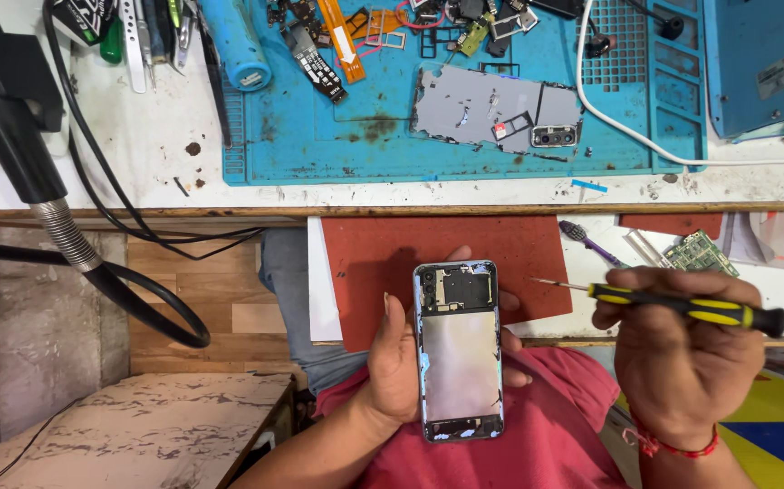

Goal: The person reassembles a mobile phone by inserting internal components into the chassis and using a screwdriver to tighten screws on the motherboard.

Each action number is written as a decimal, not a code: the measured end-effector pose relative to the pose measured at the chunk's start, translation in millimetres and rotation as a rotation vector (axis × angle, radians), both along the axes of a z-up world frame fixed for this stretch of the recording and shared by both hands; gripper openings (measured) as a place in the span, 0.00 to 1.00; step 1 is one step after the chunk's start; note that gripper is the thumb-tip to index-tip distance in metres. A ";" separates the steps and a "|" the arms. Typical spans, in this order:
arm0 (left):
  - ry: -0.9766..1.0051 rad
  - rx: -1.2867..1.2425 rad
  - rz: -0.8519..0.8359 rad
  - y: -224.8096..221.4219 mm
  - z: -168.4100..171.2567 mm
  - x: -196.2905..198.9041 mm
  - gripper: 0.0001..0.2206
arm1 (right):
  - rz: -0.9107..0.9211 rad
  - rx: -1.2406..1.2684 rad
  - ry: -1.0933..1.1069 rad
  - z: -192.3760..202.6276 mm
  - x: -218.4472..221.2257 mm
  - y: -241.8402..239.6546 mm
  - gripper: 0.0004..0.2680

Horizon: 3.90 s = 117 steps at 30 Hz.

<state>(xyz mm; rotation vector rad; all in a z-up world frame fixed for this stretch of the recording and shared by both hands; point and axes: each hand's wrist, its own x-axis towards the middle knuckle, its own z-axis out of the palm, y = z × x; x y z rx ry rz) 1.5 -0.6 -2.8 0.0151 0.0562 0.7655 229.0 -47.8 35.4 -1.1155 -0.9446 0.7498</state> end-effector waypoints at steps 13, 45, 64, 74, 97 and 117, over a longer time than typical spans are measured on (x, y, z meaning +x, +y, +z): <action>-0.001 -0.027 -0.025 -5.4 3.8 -0.6 0.44 | -0.134 -0.057 -0.751 -13.6 -7.8 8.4 0.28; 0.073 0.056 -0.027 -9.6 7.0 0.3 0.44 | -0.179 0.104 -0.976 -9.8 -7.5 3.3 0.31; 0.228 0.103 -0.047 -9.7 14.5 2.7 0.40 | 0.184 -0.038 -1.103 75.8 2.2 7.3 0.12; 0.244 0.147 -0.099 1.1 18.5 -6.9 0.48 | 0.510 -0.202 -1.209 97.4 13.2 17.5 0.10; 0.235 0.264 -0.058 4.3 5.8 -17.1 0.38 | 0.825 -0.162 -1.198 84.8 30.5 18.7 0.14; 0.172 0.192 -0.053 1.4 7.5 -18.3 0.39 | 0.707 -0.054 -1.173 76.1 21.8 21.6 0.11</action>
